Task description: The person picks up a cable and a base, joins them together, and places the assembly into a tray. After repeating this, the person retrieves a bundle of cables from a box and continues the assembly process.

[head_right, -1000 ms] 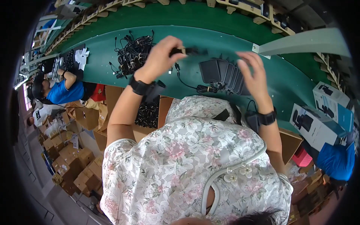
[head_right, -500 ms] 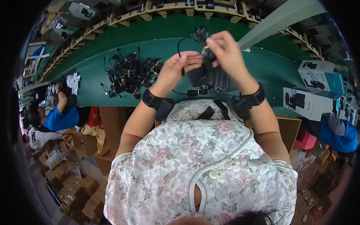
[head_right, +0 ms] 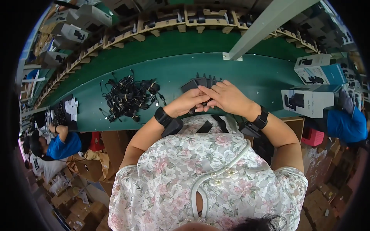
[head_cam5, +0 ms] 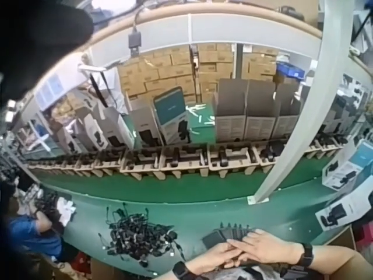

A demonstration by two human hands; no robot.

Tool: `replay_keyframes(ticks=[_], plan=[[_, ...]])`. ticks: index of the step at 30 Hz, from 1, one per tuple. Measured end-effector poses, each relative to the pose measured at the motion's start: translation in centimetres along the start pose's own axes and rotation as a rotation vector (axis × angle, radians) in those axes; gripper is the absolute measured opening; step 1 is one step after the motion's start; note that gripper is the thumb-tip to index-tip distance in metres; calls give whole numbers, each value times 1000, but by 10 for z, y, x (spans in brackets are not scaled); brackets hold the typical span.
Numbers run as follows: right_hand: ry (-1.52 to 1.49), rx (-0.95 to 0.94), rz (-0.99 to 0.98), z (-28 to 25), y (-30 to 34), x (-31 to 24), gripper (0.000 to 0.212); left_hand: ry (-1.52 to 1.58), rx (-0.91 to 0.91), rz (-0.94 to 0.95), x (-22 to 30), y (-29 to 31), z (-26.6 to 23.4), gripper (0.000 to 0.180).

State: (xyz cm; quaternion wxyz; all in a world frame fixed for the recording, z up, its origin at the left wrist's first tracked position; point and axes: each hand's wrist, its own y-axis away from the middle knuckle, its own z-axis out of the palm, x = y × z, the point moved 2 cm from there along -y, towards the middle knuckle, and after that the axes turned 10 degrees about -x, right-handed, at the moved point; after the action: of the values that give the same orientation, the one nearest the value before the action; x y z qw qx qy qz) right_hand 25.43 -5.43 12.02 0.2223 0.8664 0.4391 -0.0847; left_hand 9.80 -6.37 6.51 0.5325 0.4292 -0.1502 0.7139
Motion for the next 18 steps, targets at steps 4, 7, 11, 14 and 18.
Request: replay_keyframes(ticks=[4, 7, 11, 14, 18], plan=[[-48, 249, 77, -7, 23, 39, 31, 103, 157, 210, 7, 4, 0, 25], [-56, 456, 478, -21, 39, 97, 27, -114, 432, 327, -5, 15, -28, 25], [-141, 508, 830, -49, 67, 188, 38, -86, 462, 205, -24, 27, -33, 24], [-29, 622, 690, -60, 77, 264, 38, -77, 495, 147, -38, 30, -27, 24], [-682, 732, 329, -85, 48, 315, 38, -36, 567, 122, -48, 37, -21, 24]])
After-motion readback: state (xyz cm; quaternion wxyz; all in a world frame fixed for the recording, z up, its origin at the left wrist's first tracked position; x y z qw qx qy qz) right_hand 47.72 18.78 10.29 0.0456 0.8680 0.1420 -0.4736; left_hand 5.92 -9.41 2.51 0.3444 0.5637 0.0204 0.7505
